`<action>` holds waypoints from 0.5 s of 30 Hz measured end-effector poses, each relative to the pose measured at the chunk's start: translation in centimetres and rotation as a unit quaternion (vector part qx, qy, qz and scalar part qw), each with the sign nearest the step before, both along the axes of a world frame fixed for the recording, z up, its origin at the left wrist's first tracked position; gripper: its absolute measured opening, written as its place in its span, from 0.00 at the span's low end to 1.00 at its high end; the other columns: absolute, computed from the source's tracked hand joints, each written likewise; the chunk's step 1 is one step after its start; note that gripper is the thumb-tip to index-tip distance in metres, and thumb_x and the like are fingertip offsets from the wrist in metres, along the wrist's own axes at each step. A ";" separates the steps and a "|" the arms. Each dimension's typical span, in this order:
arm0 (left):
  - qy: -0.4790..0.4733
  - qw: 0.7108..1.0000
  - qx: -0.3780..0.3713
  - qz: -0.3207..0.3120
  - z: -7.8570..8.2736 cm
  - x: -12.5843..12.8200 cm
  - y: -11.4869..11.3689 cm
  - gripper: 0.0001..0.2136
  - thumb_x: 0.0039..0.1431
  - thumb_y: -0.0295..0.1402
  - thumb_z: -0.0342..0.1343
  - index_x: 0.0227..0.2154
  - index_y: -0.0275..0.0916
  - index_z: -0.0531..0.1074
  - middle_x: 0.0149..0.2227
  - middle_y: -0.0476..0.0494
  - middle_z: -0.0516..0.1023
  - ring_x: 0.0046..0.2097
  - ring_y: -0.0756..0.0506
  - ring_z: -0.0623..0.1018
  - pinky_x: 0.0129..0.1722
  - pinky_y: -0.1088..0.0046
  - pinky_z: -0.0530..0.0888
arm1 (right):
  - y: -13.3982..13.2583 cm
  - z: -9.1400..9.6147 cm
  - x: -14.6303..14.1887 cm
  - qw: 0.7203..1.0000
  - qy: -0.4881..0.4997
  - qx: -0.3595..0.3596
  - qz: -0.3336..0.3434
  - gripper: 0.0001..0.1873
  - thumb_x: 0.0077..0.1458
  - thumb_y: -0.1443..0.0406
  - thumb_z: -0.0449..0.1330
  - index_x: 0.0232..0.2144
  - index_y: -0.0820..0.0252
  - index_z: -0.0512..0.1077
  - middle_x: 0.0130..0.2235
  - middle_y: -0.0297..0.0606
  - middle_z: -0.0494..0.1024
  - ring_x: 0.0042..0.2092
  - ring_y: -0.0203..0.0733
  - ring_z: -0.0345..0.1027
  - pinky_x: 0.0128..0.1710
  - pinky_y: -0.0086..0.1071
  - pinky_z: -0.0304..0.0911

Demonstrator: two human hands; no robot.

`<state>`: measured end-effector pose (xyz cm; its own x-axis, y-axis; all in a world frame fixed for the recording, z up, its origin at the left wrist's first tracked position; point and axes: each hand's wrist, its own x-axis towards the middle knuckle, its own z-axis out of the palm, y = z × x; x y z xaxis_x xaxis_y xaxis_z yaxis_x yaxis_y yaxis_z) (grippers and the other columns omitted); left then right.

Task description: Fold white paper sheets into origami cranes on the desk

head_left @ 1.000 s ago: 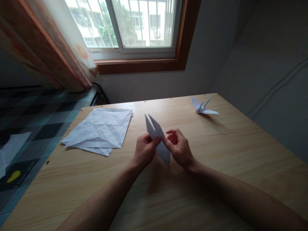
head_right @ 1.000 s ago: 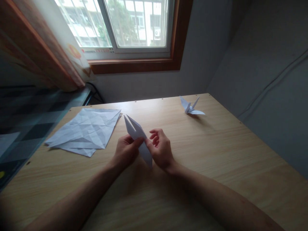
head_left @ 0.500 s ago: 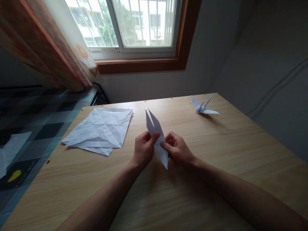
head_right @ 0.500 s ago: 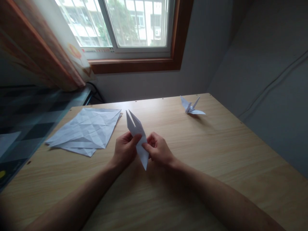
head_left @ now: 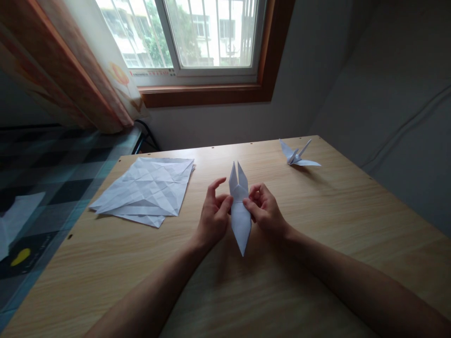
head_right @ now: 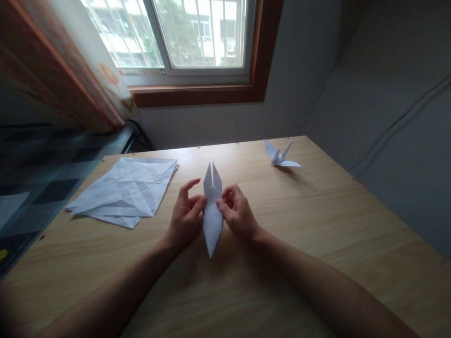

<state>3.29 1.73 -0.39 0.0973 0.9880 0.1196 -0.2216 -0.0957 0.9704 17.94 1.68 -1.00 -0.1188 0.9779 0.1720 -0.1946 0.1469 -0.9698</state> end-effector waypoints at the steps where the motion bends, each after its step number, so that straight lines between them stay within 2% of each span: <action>1: 0.007 1.000 0.016 0.013 0.1 0.0 0.0 0.23 0.56 0.32 0.57 0.54 0.45 0.60 0.27 0.54 0.73 0.23 0.54 0.70 0.22 0.80 0.66 | 0.0 -0.1 0.1 1.000 -0.008 0.005 -0.003 0.11 0.55 0.61 0.60 0.33 0.55 0.59 0.23 0.22 0.64 0.19 0.28 0.56 0.17 0.22 0.53; 5: 0.073 0.995 0.072 0.013 0.7 -0.3 0.1 0.08 0.54 0.28 0.54 0.36 0.38 0.75 0.31 0.48 0.73 0.28 0.52 0.71 0.29 0.77 0.70 | 0.2 -0.3 0.8 0.999 -0.033 0.022 0.005 0.06 0.56 0.62 0.56 0.37 0.57 0.65 0.24 0.26 0.65 0.23 0.31 0.59 0.21 0.25 0.56; 7: 0.091 0.992 0.086 0.000 0.7 -0.6 0.2 0.09 0.52 0.26 0.52 0.31 0.38 0.78 0.32 0.47 0.74 0.29 0.51 0.71 0.31 0.75 0.71 | 0.3 -0.2 1.0 0.999 -0.036 0.019 0.005 0.07 0.55 0.64 0.54 0.38 0.57 0.68 0.26 0.28 0.68 0.24 0.31 0.59 0.22 0.25 0.56; 11: 0.063 0.997 0.050 -0.017 -0.1 -0.9 0.6 0.14 0.46 0.26 0.53 0.36 0.38 0.79 0.36 0.44 0.77 0.33 0.48 0.74 0.32 0.73 0.71 | 0.3 0.2 1.2 0.999 -0.034 0.017 0.004 0.11 0.50 0.66 0.52 0.37 0.58 0.70 0.28 0.32 0.73 0.27 0.35 0.63 0.24 0.28 0.59; 15: 0.042 0.998 0.026 -0.027 -0.7 -0.8 0.7 0.16 0.43 0.24 0.55 0.37 0.38 0.79 0.35 0.44 0.77 0.32 0.48 0.74 0.31 0.74 0.70 | 0.3 0.3 1.3 1.000 -0.028 0.008 0.000 0.13 0.46 0.68 0.52 0.36 0.59 0.72 0.28 0.33 0.75 0.27 0.35 0.65 0.25 0.28 0.60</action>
